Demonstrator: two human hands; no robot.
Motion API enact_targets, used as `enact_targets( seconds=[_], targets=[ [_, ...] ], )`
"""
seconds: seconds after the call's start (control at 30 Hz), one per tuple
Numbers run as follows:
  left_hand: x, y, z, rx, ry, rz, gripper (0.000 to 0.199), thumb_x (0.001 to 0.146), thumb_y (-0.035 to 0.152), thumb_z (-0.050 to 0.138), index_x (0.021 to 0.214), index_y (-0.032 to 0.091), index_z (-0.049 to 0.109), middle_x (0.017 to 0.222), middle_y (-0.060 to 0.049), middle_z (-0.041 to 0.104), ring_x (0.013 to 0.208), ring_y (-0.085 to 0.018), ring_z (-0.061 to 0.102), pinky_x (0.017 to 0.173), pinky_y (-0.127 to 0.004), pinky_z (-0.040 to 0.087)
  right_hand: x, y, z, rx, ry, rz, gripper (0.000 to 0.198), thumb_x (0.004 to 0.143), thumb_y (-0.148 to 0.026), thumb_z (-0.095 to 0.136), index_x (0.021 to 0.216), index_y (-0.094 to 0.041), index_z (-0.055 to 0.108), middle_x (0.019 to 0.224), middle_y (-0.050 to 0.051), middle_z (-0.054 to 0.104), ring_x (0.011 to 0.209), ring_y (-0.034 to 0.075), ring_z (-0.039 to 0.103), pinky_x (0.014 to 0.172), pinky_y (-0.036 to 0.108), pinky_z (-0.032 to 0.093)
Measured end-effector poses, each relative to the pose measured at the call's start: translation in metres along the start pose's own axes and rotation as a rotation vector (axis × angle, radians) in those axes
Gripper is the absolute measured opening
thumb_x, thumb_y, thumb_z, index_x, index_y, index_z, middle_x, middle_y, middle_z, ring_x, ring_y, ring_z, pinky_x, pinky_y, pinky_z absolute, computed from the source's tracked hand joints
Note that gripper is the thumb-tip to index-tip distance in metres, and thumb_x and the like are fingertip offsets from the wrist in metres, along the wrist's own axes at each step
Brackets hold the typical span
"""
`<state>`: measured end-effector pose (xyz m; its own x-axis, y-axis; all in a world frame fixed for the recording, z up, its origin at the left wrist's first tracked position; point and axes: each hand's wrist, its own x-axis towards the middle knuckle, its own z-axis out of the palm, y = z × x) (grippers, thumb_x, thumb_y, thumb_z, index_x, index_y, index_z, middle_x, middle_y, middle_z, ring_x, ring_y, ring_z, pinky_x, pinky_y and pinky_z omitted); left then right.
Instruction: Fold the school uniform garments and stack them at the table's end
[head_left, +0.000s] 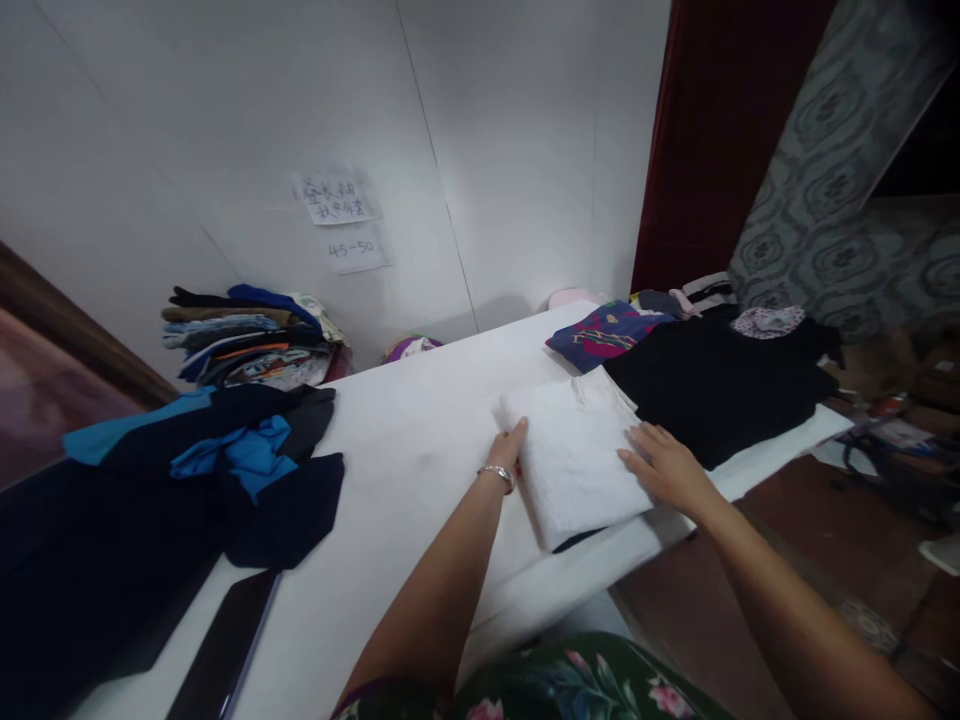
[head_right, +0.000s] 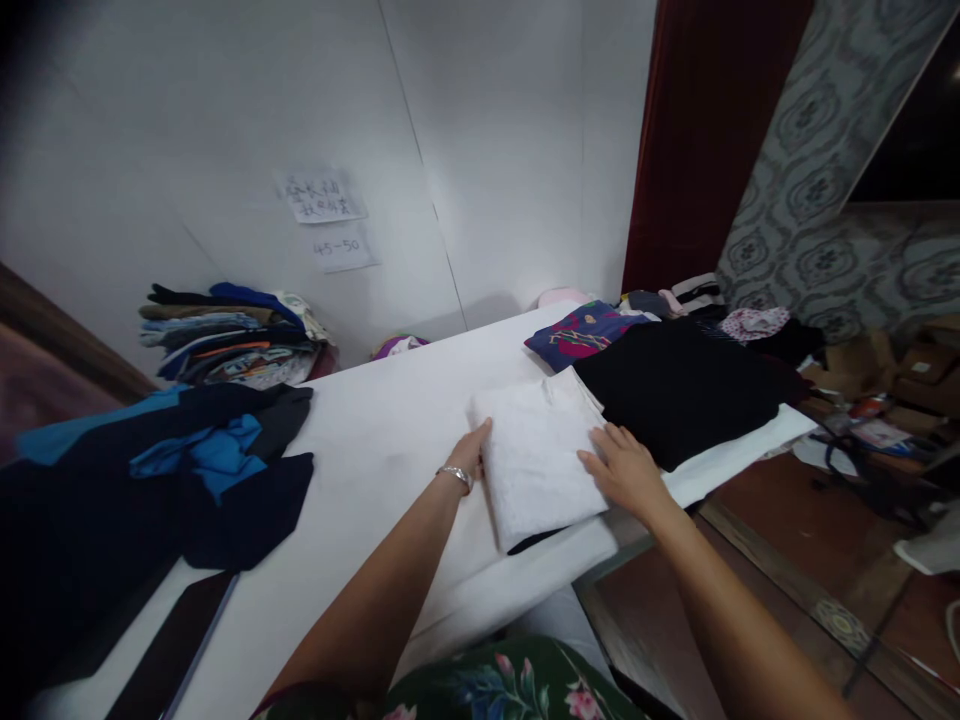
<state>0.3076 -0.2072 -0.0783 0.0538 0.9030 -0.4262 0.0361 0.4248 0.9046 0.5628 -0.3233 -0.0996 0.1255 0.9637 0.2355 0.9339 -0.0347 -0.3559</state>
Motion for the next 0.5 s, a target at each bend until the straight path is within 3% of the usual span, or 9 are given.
enact_targets(
  seconds=[0.1,0.2,0.3,0.4,0.5],
  targets=[
    [-0.001,-0.008,0.008,-0.074,-0.099,-0.070,0.077,0.063,0.063,0.071,0.120,0.013,0.055,0.119,-0.019,0.063,0.103,-0.027,0.063,0.078,-0.035,0.054,0.000,0.018,-0.003,0.107,-0.060,0.194,0.064,0.087,-0.060,0.039,0.133,-0.016,0.051,0.137,0.013,0.049,0.127,0.030,0.045,0.104,0.043,0.036],
    [0.001,-0.007,0.013,-0.079,-0.072,-0.009,0.081,0.054,0.052,0.082,0.120,0.012,0.056,0.116,-0.018,0.064,0.103,-0.027,0.063,0.081,-0.034,0.054,0.005,0.018,-0.006,0.160,-0.110,0.307,0.070,0.084,-0.062,0.041,0.134,-0.013,0.050,0.135,0.013,0.051,0.123,0.031,0.049,0.103,0.043,0.038],
    [0.000,0.000,0.007,-0.112,-0.010,0.022,0.071,0.056,0.044,0.083,0.113,0.009,0.059,0.115,-0.019,0.065,0.100,-0.027,0.064,0.081,-0.033,0.054,0.008,0.000,-0.007,0.214,-0.107,0.346,0.066,0.083,-0.058,0.046,0.130,-0.012,0.055,0.132,0.014,0.054,0.120,0.031,0.051,0.103,0.042,0.038],
    [-0.005,0.012,-0.024,-0.133,0.039,0.057,0.061,0.059,0.040,0.082,0.106,0.008,0.061,0.110,-0.019,0.067,0.093,-0.027,0.066,0.075,-0.033,0.056,0.003,-0.029,-0.001,0.322,-0.059,0.246,0.060,0.082,-0.055,0.049,0.126,-0.015,0.059,0.129,0.013,0.057,0.119,0.030,0.053,0.101,0.041,0.041],
    [-0.013,0.019,-0.077,-0.094,0.072,0.126,0.056,0.058,0.038,0.083,0.102,0.010,0.063,0.102,-0.017,0.070,0.085,-0.026,0.068,0.069,-0.032,0.056,-0.009,-0.063,0.014,0.427,-0.055,0.006,0.056,0.084,-0.053,0.048,0.126,-0.018,0.058,0.131,0.011,0.055,0.121,0.026,0.051,0.101,0.040,0.041]
  ],
)
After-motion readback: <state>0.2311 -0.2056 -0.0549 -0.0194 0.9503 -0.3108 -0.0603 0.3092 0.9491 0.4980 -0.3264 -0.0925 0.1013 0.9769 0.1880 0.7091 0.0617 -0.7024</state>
